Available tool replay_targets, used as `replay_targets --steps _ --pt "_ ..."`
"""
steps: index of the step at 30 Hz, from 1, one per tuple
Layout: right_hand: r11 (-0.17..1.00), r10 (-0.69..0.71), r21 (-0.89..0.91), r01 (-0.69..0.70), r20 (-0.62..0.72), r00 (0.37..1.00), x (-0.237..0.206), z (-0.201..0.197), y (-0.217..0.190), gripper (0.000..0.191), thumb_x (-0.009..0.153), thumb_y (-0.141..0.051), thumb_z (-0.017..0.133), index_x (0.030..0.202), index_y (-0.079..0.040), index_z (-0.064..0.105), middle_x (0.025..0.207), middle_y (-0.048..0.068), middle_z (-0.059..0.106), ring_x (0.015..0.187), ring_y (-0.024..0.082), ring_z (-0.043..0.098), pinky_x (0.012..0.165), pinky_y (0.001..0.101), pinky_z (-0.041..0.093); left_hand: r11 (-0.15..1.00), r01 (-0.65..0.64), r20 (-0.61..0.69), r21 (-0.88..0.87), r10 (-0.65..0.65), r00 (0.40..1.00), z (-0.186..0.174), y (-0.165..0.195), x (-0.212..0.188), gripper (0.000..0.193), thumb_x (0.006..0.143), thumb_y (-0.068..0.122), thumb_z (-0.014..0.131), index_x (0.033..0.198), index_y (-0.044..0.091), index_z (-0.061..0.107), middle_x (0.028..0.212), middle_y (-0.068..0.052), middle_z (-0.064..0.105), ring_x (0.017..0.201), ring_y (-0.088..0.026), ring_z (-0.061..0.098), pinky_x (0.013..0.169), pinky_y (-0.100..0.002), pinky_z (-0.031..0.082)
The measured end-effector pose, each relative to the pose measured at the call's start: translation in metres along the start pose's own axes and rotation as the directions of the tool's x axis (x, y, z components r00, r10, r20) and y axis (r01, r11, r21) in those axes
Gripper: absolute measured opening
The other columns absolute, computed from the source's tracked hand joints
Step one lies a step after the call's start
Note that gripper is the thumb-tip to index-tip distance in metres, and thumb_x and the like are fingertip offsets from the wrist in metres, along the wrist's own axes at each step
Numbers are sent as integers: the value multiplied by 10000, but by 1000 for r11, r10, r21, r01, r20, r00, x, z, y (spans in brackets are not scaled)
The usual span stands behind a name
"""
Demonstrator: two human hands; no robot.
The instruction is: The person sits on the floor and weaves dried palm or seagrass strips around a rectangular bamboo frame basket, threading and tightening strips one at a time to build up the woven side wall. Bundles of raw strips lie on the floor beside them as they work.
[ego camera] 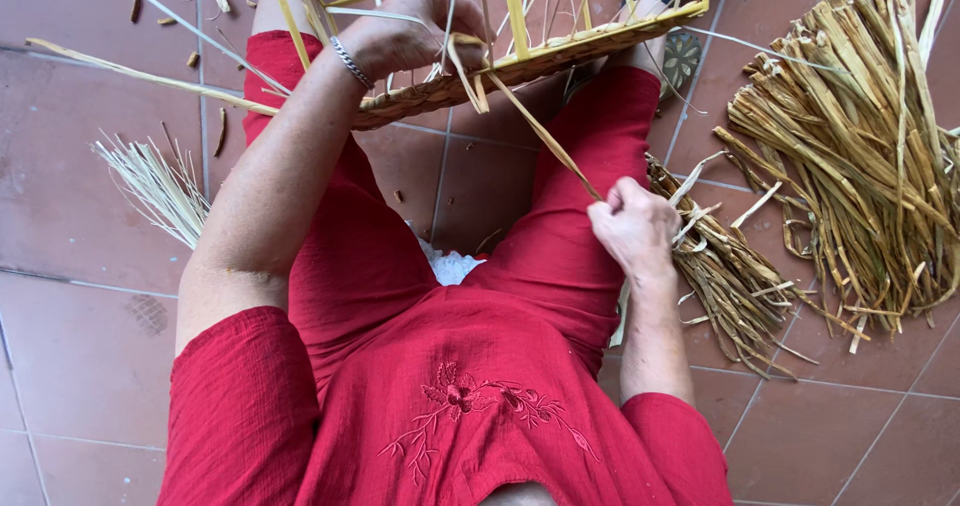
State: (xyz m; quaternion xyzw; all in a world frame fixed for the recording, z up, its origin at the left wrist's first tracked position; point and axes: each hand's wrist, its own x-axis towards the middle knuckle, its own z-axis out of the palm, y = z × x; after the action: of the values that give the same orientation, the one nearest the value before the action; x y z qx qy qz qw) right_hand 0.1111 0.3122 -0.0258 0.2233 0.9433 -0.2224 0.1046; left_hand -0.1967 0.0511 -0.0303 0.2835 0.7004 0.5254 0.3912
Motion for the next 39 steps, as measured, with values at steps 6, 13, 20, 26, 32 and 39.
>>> replay_targets --steps 6,13,20,26,32,39 --pt "954 264 -157 -254 46 963 -26 -5 87 115 758 -230 699 741 -126 654 780 146 719 812 344 682 896 502 489 993 69 34 -91 -66 997 -10 -4 -11 338 917 -30 614 1249 -8 674 998 -65 765 886 -140 741 793 -289 616" --pt "837 533 -168 -521 29 846 -22 -3 138 221 774 -263 763 848 -83 659 960 212 721 988 411 645 950 524 472 999 30 57 -25 -28 998 -6 7 -33 507 888 28 692 1387 0 606 1155 -98 744 1042 -154 717 914 -289 593" --pt "941 -212 174 292 -368 905 12 -5 23 305 904 -48 697 1208 -33 713 1235 151 704 1208 337 599 1090 435 450 987 34 -185 159 -4 983 8 29 -39 415 889 130 843 1266 19 709 1011 -74 759 923 -136 730 824 -278 616" --pt "770 -271 514 378 -272 923 69 34 -97 167 975 -135 744 1106 -34 726 989 107 713 920 255 654 838 373 536 991 -1 -194 -131 -25 981 22 33 -32 417 868 128 839 1247 37 691 980 -39 743 856 -52 696 745 -243 609" --pt "830 -279 353 432 -407 870 88 48 -93 212 920 -164 823 815 -41 684 804 80 662 796 283 614 730 417 494 988 -16 -150 154 39 988 27 34 -41 376 778 77 828 1125 14 699 1188 53 674 752 -55 647 624 -261 584" --pt "852 -258 304 426 -466 847 94 42 -66 236 930 -145 833 812 -26 667 789 98 622 759 280 611 692 416 485 966 -48 -195 255 100 976 27 18 -37 180 857 163 867 940 52 753 844 -16 676 707 -89 677 616 -263 564"
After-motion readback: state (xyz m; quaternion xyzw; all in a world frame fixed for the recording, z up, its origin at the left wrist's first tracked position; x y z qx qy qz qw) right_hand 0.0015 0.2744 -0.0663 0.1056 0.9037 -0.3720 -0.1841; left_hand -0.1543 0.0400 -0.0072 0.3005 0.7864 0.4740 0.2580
